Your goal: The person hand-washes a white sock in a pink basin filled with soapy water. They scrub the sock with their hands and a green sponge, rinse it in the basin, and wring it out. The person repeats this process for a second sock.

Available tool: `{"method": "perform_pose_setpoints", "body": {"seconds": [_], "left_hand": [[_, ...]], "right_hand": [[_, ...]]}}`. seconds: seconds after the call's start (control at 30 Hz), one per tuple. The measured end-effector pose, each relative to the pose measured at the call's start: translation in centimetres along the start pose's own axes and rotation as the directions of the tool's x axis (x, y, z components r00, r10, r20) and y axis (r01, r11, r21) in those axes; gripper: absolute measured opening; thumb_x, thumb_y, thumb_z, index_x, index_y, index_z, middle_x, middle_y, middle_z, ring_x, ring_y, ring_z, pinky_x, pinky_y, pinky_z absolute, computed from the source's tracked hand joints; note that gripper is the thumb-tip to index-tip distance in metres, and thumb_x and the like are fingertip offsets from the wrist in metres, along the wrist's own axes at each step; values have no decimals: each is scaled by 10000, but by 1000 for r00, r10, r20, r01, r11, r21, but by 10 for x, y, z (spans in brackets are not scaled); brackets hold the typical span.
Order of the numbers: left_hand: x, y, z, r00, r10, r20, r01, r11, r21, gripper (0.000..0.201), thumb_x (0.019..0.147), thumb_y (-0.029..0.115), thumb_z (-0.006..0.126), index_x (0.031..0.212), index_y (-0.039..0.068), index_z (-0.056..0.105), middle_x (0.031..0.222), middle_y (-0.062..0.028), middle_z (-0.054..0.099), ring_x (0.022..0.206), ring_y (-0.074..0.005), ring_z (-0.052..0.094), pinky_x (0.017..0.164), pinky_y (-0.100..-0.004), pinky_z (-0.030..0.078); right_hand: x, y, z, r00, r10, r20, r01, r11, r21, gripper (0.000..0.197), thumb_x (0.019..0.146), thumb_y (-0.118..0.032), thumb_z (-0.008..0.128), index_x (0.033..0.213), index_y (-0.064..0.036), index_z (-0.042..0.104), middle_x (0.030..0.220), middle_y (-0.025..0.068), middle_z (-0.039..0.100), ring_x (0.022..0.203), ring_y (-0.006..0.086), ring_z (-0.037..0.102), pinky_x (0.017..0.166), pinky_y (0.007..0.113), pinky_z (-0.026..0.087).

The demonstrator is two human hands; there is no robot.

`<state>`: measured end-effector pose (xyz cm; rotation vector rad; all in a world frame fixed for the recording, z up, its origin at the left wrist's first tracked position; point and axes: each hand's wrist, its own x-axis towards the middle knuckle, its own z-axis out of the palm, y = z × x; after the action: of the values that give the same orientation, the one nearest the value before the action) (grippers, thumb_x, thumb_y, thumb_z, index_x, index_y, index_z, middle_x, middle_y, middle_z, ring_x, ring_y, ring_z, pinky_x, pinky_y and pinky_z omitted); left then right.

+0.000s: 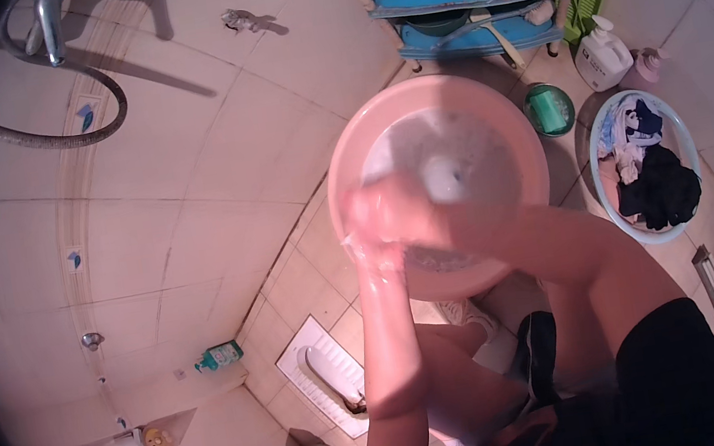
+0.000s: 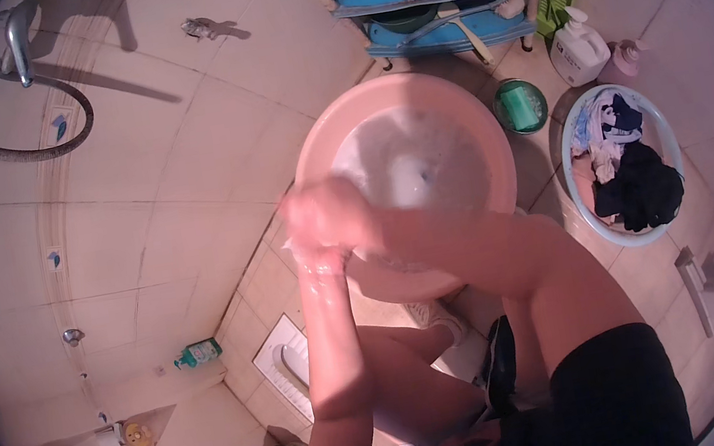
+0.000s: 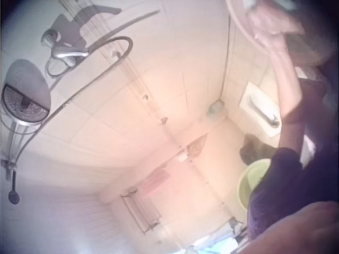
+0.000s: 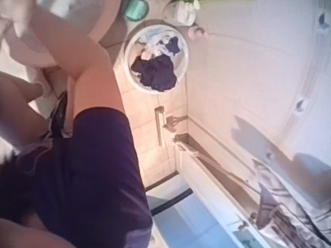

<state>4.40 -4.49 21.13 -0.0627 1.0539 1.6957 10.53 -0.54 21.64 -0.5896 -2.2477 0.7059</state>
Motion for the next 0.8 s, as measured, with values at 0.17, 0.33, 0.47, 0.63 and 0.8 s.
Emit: {"method": "perform_pose_setpoints", "body": {"seconds": [0.17,0.33,0.47,0.63,0.8], "left_hand": [[5,-1,-10,941,-51,334,93,989,-111,473,922,305,349,490,122,408,538,2,503,487,-150,484,393,-312,333],[-19,7,39,1000,-13,-11,11,989,-148,292,914,310,353,944,52,488,741,-38,548,627,-210,533,530,-266,454],[5,-8,-14,945,67,319,-23,990,-139,264,886,255,393,773,77,551,685,-54,557,665,-183,549,558,-290,463],[-12,-3,20,984,172,-34,-173,985,-13,328,899,345,373,778,102,557,636,-9,544,627,-137,532,484,-259,429],[-15,5,21,977,29,210,13,980,-197,400,896,465,340,905,115,532,801,-7,591,668,-134,554,435,-231,417]], "right_hand": [[5,-44,36,616,529,-584,-620,783,55,163,731,-96,497,583,-58,440,547,68,489,452,220,461,428,351,341],[10,10,-28,991,85,98,-81,996,-45,66,703,-139,526,660,-96,552,598,74,551,600,260,571,546,377,451],[18,27,-21,962,270,-36,-261,950,169,62,675,-160,546,679,-101,563,635,81,574,647,262,578,590,378,458],[13,20,-12,988,149,-31,-131,933,334,92,670,-181,552,710,-103,582,670,84,593,673,268,585,613,376,461],[28,82,1,817,558,-143,-540,829,148,338,826,-399,479,949,-95,560,650,131,582,683,283,585,664,379,454]]}}
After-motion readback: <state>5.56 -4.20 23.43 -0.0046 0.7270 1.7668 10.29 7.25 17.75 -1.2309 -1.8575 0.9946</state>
